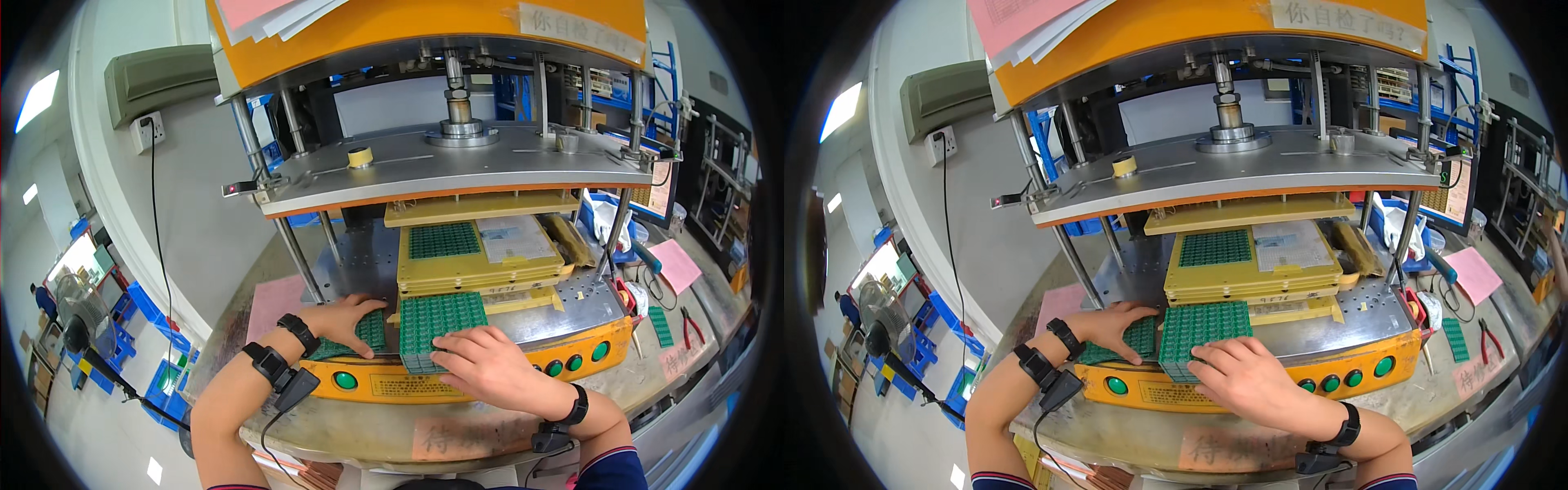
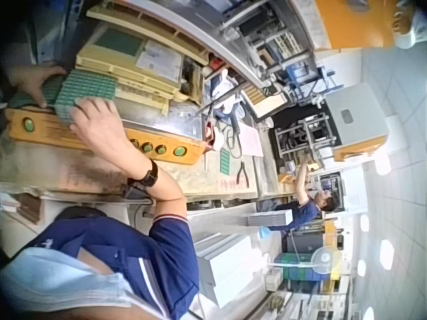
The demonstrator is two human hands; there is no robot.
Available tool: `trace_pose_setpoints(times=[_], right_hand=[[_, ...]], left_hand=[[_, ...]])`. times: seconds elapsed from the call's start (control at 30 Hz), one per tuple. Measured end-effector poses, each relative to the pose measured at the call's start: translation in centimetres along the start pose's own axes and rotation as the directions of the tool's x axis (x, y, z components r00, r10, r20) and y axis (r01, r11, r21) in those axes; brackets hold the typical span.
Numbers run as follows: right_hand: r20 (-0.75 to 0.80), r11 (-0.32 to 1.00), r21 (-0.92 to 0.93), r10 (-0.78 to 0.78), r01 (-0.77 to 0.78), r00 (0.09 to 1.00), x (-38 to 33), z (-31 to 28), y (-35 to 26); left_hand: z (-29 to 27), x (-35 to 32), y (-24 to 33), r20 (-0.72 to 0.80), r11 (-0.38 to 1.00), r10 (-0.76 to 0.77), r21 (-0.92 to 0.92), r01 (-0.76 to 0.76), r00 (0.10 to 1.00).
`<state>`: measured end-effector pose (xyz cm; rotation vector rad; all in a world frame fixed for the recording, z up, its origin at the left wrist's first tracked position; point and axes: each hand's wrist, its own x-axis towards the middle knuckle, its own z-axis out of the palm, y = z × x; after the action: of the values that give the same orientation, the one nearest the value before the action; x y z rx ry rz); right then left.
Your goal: Loading green trays containing components into an industrial press machine.
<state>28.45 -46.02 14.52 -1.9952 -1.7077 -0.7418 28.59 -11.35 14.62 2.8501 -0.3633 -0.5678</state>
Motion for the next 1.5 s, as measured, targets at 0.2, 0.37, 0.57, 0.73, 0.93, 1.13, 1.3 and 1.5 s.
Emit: trace_pose_setpoints(times=[0.2,0.37,0.57,0.73,0.93,1.13,1.3,1.5], right_hand=[[-0.003,1.000,-0.012,0.018,-0.018,1.000,0.1,0.2,-0.1],[-0.007,1.000,0.004,0.017,-0.017,1.000,0.0,0.1,0.0],[-0.005,1.000,0.010,0.024,-0.024,1.000,0.0,0.2,0.0],[-0.005,1.000,-0.004,0.017,-0.017,1.000,0.1,0.2,0.0],[-0.005,1.000,-0.001,0.019,-0.019,1.000,0.1,0.3,0.0],[-0.012,1.000,0.006,0.025,-0.025,1.000,0.1,0.2,0.0],[-0.024,1.000,0.010,0.028,-0.028,0.999,0.2,0.3,0.0],[-0.016,1.000,0.010,0.028,-0.028,0.999,0.1,0.5,0.1]], left_hand=[[0.3,-1.6,-0.2,-0.043,0.995,-0.081,0.049,0.083,0.996],[-0.4,-1.2,-0.1,0.014,0.990,-0.124,0.070,0.123,0.992],[-0.8,-1.7,-0.2,0.005,0.999,-0.034,-0.002,0.034,0.999],[-0.4,-1.0,0.4,-0.006,0.998,-0.019,0.053,0.020,1.000],[-1.0,-0.2,0.4,0.104,0.998,-0.008,0.067,0.001,0.995],[-0.6,-2.0,-0.1,-0.008,0.996,-0.065,0.062,0.065,0.998],[0.0,-2.9,-0.7,-0.059,0.999,-0.020,0.035,0.022,0.998],[0.3,-3.2,-1.3,-0.107,0.997,0.012,0.075,-0.004,0.994]])
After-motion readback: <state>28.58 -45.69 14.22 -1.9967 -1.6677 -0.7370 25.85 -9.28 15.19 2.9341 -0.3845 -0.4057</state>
